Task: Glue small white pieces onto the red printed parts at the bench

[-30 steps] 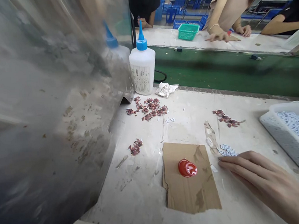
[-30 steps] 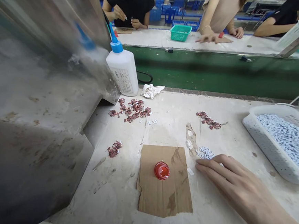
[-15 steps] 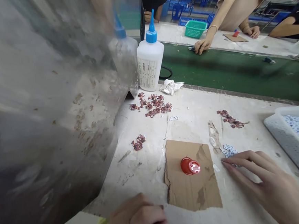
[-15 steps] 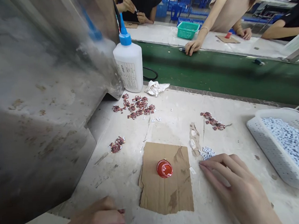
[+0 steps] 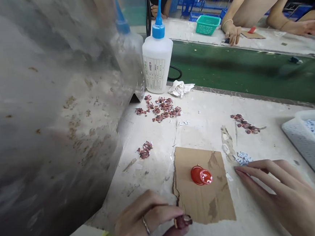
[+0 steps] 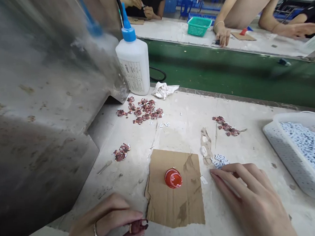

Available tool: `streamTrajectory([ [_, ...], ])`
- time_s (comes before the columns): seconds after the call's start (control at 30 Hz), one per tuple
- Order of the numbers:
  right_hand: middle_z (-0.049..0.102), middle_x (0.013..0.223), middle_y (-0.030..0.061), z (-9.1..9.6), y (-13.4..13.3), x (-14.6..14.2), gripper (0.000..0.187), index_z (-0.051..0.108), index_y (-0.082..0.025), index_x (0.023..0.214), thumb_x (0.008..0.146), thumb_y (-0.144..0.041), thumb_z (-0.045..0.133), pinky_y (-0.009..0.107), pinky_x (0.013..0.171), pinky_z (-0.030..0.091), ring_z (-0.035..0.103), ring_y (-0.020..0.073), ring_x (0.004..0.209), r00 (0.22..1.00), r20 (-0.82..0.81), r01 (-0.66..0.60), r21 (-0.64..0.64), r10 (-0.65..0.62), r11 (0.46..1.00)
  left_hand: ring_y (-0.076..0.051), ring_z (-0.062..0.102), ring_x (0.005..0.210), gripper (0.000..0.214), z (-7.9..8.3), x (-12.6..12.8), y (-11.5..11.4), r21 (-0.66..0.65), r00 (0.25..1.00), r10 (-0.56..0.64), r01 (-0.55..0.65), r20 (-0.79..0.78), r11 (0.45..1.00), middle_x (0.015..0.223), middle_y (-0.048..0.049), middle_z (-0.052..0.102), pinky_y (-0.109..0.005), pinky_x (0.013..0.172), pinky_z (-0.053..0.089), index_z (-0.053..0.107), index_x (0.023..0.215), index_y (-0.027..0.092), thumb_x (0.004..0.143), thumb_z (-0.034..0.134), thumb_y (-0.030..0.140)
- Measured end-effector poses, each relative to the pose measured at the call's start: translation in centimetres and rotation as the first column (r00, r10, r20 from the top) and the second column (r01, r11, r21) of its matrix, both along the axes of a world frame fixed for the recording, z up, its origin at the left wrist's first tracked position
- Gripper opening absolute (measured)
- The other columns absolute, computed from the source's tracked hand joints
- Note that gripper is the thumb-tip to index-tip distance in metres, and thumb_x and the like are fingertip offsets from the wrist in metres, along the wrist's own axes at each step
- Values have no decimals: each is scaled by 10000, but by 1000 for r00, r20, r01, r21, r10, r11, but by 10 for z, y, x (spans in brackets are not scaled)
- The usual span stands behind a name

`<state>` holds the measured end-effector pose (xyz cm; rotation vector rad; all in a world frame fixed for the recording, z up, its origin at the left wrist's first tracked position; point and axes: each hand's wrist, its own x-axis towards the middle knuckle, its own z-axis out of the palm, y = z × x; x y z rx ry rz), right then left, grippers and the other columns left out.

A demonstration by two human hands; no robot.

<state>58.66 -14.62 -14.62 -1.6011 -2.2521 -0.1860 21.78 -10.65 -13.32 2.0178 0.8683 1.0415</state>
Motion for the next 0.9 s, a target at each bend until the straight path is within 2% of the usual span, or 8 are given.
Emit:
streamTrajectory([
  [0.13, 798, 1113, 97, 3, 6, 7, 218, 743, -199, 1277, 1189, -248, 550, 430, 820, 441, 662, 282, 986, 986, 140, -98, 19, 94, 995, -97, 873, 972, 76, 1, 5, 4, 34, 1000, 0, -1, 19, 999, 1074, -36, 882, -104, 956, 691, 770, 1170, 185, 1097, 756, 171],
  [0.2, 808, 1093, 96, 3, 5, 10, 221, 744, -212, 1273, 1191, -262, 544, 432, 799, 421, 666, 290, 967, 980, 170, -108, 47, 99, 993, -94, 874, 972, 130, -1, 6, 4, 24, 999, -17, 16, 27, 1000, 1073, -33, 890, -105, 968, 690, 757, 1235, 178, 1107, 740, 166],
  [0.33, 796, 1159, 56, -1, -8, 7, 147, 722, -271, 1264, 1168, -292, 613, 406, 886, 506, 713, 258, 992, 997, 56, -47, -20, 48, 999, -105, 850, 881, 183, -8, 5, 1, 7, 998, -54, 53, 28, 999, 1004, -33, 874, -146, 870, 710, 739, 1289, 184, 1107, 736, 161],
  [0.4, 775, 1181, 49, -5, -19, 3, 153, 707, -267, 1280, 1174, -300, 601, 357, 898, 545, 747, 223, 1023, 1000, -17, -15, -84, 13, 996, -108, 848, 900, 187, -9, 4, 1, 6, 998, -63, 63, 25, 998, 1026, -37, 873, -151, 885, 707, 737, 1288, 186, 1104, 736, 153],
  [0.53, 791, 1166, 22, -15, -36, 0, 143, 723, -285, 1267, 1160, -323, 636, 318, 877, 590, 795, 195, 992, 991, -84, 93, -108, -102, 990, -85, 829, 906, 206, -6, 3, 1, 2, 999, -44, 44, 27, 999, 1020, -23, 847, -120, 909, 681, 741, 1309, 181, 1107, 722, 143],
  [0.63, 838, 1246, 32, -20, -41, 12, 263, 767, -344, 1363, 1131, -371, 646, 367, 860, 664, 845, 262, 1027, 990, -67, 112, -144, -122, 983, -77, 811, 887, 201, -4, 5, 3, 24, 1000, -17, 16, 24, 1000, 988, -20, 815, -118, 877, 671, 748, 1331, 184, 1145, 671, 181],
  [0.77, 867, 1322, 46, -18, -48, 34, 467, 753, -426, 1517, 1053, -401, 702, 394, 719, 723, 879, 346, 1041, 999, -34, 35, -193, -43, 981, -80, 818, 888, 157, -1, 7, 5, 29, 1000, -5, 5, 0, 1000, 1025, -28, 838, -120, 861, 673, 762, 1271, 179, 1133, 689, 170],
  [0.9, 822, 1455, 89, -10, -51, 34, 631, 638, -360, 1671, 1041, -373, 658, 390, 702, 746, 872, 378, 1123, 996, 77, -13, -277, 35, 961, -75, 840, 865, 163, -2, 9, 4, 23, 999, 19, -18, -28, 1000, 1016, 0, 865, -102, 862, 674, 760, 1272, 201, 1116, 723, 173],
])
